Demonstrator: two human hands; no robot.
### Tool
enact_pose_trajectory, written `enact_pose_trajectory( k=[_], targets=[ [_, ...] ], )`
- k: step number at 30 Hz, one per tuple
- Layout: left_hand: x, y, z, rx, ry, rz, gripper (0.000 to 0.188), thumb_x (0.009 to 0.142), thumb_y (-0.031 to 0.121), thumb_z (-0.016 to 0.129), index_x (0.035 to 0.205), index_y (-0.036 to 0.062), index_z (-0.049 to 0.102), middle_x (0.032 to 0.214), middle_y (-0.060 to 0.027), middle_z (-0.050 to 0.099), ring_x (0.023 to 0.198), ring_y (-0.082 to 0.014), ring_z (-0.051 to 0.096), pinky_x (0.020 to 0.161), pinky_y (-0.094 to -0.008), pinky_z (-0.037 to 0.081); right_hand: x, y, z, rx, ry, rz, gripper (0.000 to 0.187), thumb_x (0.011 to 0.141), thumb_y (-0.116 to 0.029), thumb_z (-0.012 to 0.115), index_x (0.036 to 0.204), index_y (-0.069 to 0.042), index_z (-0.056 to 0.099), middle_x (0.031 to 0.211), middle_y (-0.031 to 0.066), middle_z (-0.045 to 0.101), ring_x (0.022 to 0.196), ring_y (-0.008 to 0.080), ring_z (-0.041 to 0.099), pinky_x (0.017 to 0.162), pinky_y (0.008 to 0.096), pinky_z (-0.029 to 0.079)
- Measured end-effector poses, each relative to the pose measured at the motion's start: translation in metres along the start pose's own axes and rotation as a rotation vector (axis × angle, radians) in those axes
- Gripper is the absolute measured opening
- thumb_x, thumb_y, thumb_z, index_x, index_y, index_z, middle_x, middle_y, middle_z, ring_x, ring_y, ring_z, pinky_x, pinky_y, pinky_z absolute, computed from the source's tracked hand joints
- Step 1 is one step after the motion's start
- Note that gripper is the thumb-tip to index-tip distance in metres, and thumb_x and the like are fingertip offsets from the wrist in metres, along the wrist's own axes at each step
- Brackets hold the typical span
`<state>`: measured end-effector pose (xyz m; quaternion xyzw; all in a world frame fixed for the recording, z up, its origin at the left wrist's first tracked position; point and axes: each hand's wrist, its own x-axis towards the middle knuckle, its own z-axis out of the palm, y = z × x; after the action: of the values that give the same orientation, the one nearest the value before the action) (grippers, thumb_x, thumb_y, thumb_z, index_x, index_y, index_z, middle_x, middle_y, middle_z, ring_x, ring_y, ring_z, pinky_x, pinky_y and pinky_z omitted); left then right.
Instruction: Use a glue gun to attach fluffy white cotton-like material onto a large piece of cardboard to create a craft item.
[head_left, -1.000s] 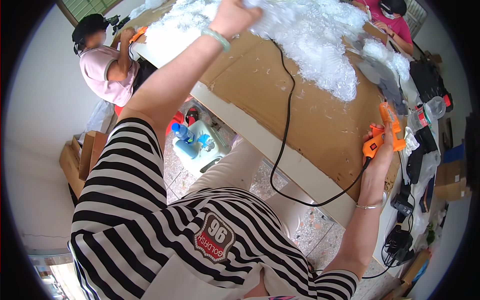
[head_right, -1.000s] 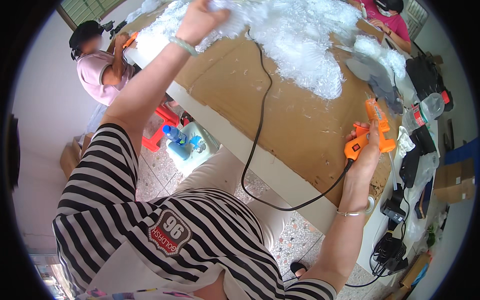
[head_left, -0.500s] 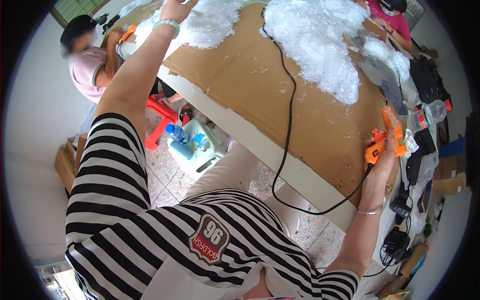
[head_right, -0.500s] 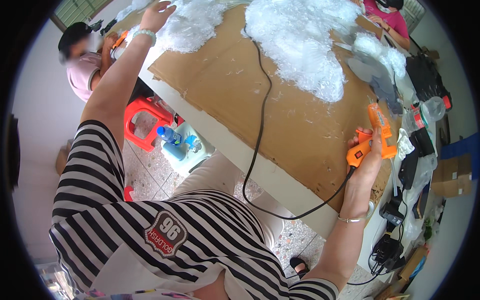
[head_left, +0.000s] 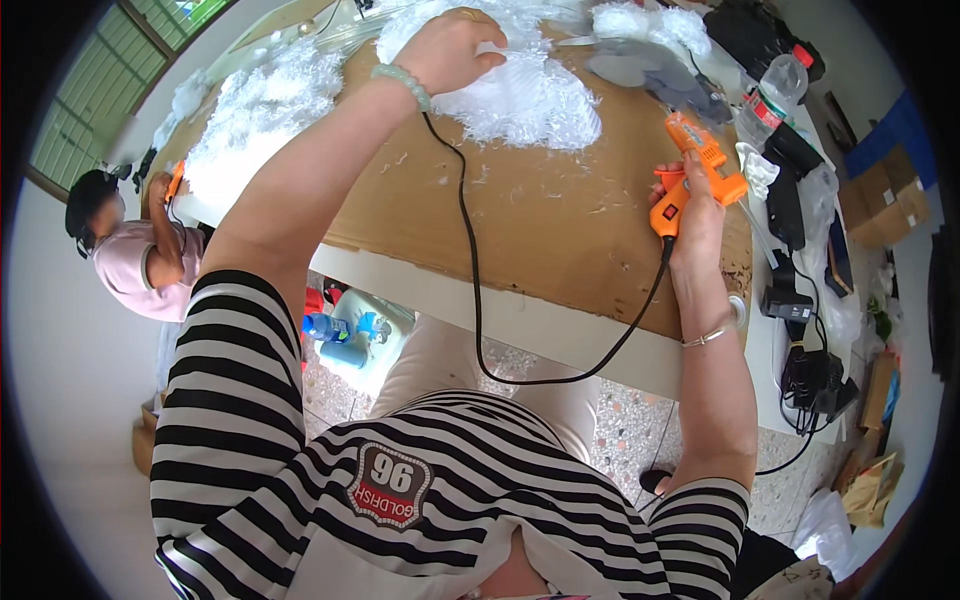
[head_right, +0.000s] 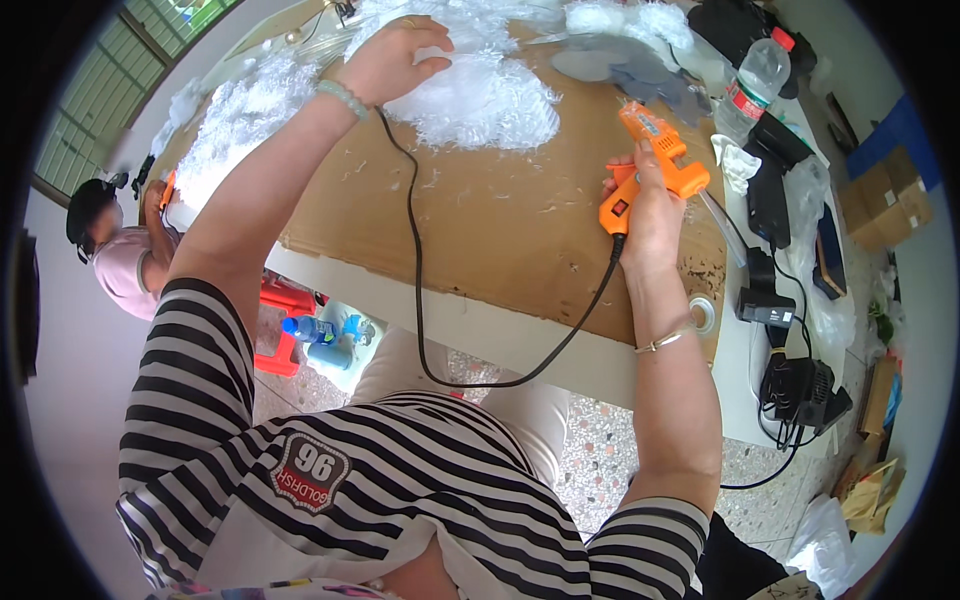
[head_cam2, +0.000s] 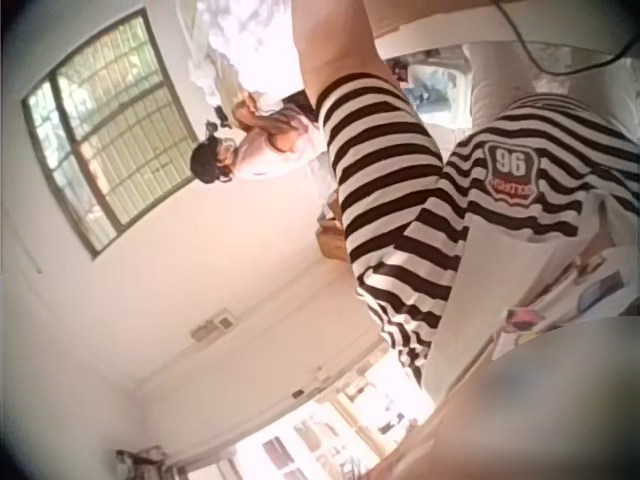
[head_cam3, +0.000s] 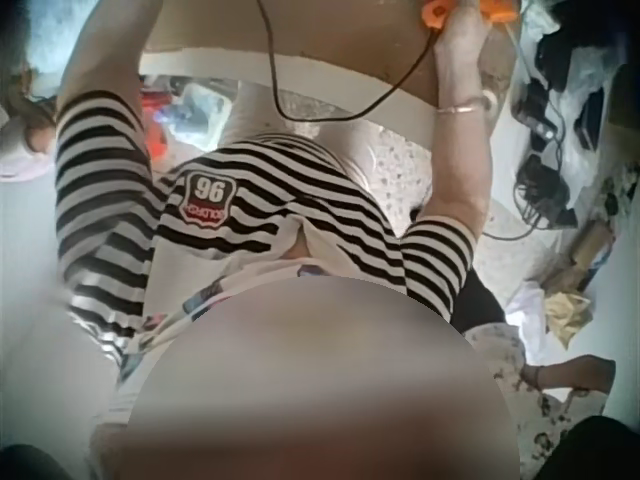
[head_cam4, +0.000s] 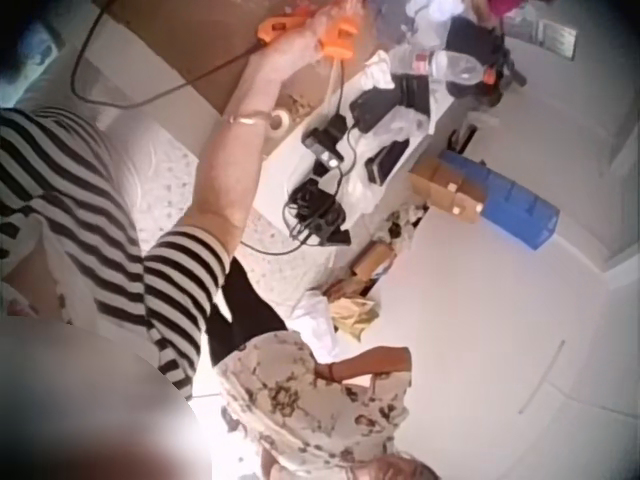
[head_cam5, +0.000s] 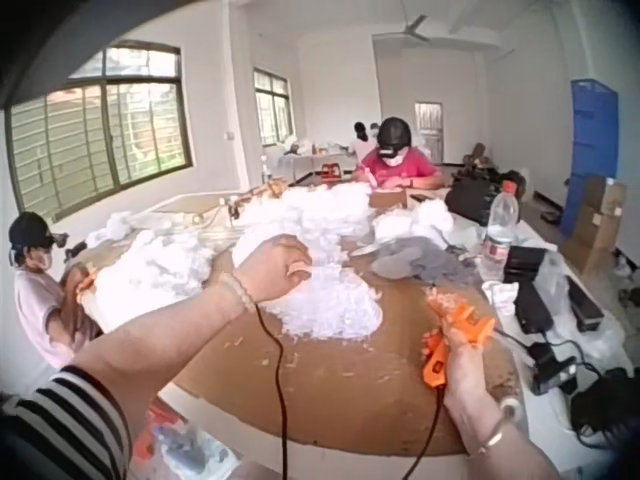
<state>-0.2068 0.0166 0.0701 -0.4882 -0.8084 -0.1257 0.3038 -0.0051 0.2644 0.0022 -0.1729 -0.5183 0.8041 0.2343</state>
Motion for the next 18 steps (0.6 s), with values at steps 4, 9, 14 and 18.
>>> enact_pose_trajectory(
  k=[4, 9, 14, 18],
  targets=[
    [0.022, 0.052, 0.002, 0.1, -0.269, -0.18, 0.034, 0.071, 0.039, 0.071, 0.082, 0.0073, 0.066, 0.101, -0.0037, 0.063, 0.099, -0.0258, 0.056, 0.083, -0.0344, 0.045, 0.006, 0.006, -0.002, 0.001, -0.022, -0.012, 0.025, 0.089, -0.027, 0.057, 0.092, -0.003, 0.056, 0.08, 0.0082, 0.06, 0.06, 0.0135, 0.055, 0.054, 0.0261, 0.048],
    [0.014, 0.026, 0.021, 0.354, -0.165, 0.086, 0.026, 0.071, 0.031, 0.071, 0.079, 0.0076, 0.066, 0.084, -0.0027, 0.063, 0.083, -0.023, 0.057, 0.078, -0.0367, 0.047, 0.002, 0.002, 0.004, -0.021, -0.039, 0.004, 0.025, 0.089, -0.029, 0.058, 0.092, -0.004, 0.057, 0.078, 0.0066, 0.06, 0.06, 0.0131, 0.055, 0.053, 0.026, 0.047],
    [0.017, 0.015, -0.014, -0.282, -0.009, -0.481, 0.009, 0.079, 0.015, 0.066, 0.084, 0.0076, 0.066, 0.079, -0.0013, 0.063, 0.078, -0.0149, 0.058, 0.073, -0.0338, 0.05, 0.004, 0.003, 0.0, -0.011, -0.024, 0.017, 0.027, 0.088, -0.031, 0.059, 0.087, -0.004, 0.058, 0.074, 0.0055, 0.06, 0.058, 0.0132, 0.055, 0.053, 0.0261, 0.046],
    [0.007, 0.015, -0.043, -0.982, 0.106, -0.804, 0.019, 0.082, 0.016, 0.062, 0.099, 0.005, 0.061, 0.085, -0.0014, 0.061, 0.076, -0.0102, 0.056, 0.069, -0.0268, 0.048, 0.003, 0.003, 0.0, -0.005, -0.041, 0.008, 0.026, 0.088, -0.03, 0.059, 0.088, -0.004, 0.058, 0.075, 0.0057, 0.06, 0.058, 0.0129, 0.055, 0.053, 0.026, 0.046]
  ],
)
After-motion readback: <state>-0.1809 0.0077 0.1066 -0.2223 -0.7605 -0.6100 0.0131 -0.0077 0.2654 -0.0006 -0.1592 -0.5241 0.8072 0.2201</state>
